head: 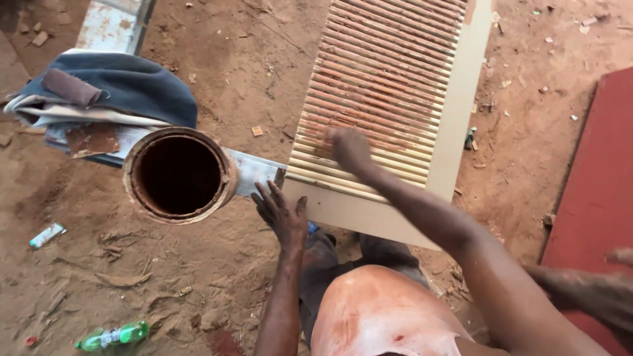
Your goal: The person is staining a slatted wooden panel by hand using a piece of foam dipped in a dark liquid from a container. They wipe the stain across the slats and into the grooves, moving the panel and container as needed.
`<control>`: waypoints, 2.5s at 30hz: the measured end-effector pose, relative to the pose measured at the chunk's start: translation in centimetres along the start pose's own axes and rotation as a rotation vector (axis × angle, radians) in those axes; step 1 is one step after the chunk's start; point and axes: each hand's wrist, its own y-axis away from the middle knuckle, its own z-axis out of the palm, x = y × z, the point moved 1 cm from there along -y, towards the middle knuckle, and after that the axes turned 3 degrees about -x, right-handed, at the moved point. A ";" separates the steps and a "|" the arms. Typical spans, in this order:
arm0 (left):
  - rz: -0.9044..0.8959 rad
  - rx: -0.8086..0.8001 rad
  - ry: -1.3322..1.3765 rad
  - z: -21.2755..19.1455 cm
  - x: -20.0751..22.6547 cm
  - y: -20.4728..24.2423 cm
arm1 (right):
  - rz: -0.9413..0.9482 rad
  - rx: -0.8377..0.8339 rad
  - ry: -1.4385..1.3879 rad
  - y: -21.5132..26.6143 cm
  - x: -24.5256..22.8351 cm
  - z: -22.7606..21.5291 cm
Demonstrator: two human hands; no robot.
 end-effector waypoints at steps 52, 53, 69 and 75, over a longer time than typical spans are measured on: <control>-0.239 0.023 -0.175 3.7 -0.6 -0.3 | -1.524 -0.424 0.173 -3.0 1.3 -4.0; -0.232 0.034 -0.189 3.9 -0.8 -0.1 | -1.572 -0.419 0.221 -3.6 1.4 -1.9; -0.358 -0.092 -0.140 2.3 0.9 -0.9 | -0.429 -0.234 -0.009 -5.8 6.7 -0.8; -0.346 -0.133 -0.099 2.3 0.3 -1.0 | -0.671 -0.249 -0.038 6.1 4.5 1.2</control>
